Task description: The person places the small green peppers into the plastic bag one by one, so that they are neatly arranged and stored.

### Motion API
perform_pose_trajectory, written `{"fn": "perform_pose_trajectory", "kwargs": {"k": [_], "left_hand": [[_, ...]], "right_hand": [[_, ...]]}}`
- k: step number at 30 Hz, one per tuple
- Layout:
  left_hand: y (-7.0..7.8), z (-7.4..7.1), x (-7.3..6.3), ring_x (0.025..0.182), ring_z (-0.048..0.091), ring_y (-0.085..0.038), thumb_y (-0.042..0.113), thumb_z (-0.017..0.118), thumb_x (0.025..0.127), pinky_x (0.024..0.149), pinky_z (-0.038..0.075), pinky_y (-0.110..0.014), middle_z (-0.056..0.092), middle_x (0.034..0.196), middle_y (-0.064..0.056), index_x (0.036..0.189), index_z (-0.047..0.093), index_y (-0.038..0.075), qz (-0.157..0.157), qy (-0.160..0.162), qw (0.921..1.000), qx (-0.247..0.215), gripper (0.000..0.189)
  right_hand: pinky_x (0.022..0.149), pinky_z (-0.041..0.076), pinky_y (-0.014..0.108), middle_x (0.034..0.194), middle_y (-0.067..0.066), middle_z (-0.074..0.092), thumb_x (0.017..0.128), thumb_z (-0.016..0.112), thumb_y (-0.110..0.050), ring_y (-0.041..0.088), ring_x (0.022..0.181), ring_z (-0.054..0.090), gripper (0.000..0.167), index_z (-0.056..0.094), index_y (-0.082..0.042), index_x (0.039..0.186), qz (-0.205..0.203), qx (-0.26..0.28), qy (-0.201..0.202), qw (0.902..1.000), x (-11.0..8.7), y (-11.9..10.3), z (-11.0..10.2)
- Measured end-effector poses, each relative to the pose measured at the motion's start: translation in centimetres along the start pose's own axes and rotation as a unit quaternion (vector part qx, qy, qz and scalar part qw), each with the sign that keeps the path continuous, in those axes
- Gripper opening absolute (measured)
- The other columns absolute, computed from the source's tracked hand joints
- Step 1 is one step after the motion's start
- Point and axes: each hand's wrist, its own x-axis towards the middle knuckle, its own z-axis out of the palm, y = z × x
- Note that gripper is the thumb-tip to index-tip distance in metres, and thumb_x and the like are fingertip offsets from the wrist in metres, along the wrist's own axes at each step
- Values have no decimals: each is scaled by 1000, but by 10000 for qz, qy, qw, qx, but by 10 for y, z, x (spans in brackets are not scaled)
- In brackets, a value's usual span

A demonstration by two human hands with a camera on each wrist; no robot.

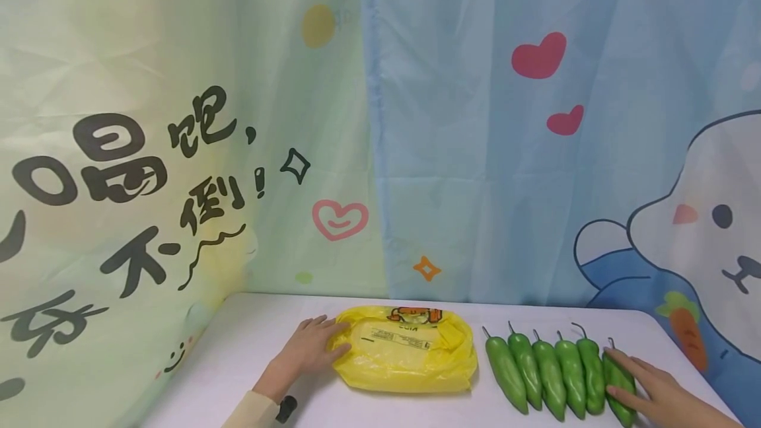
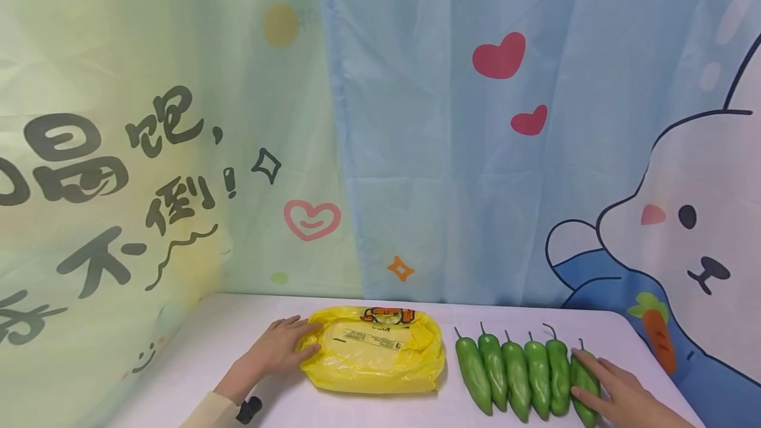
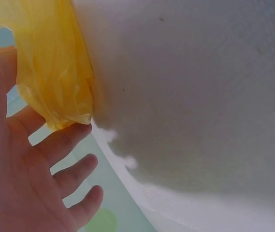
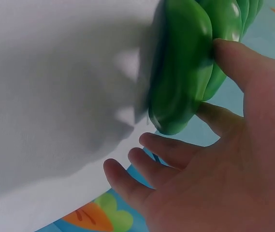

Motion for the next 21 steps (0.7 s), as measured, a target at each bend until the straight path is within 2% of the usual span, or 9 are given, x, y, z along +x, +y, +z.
{"fn": "perform_pose_trajectory", "kwargs": {"k": [11,16,21], "left_hand": [[-2,3,1,140,46,-41,52,54,98,118,32,-61,57,146,-13,141,58,19,-38,20,10000,84,54],[-2,3,1,140,45,-41,52,54,99,118,32,-61,57,147,-13,142,58,19,-58,-11,9999,100,54],[-1,2,0,141,45,-41,52,53,99,118,32,-61,56,147,-13,142,58,19,-63,-26,9999,80,54]], "right_hand": [[85,49,74,132,46,48,100,58,-43,65,112,51,70,41,12,140,-312,-181,225,9991,0,-1,1],[85,51,72,131,46,48,99,60,-41,64,113,51,71,41,13,139,-320,-60,110,9994,1,0,2],[84,50,72,133,46,46,98,60,-46,66,113,49,75,40,12,141,-102,52,-107,9999,3,1,2]]}}
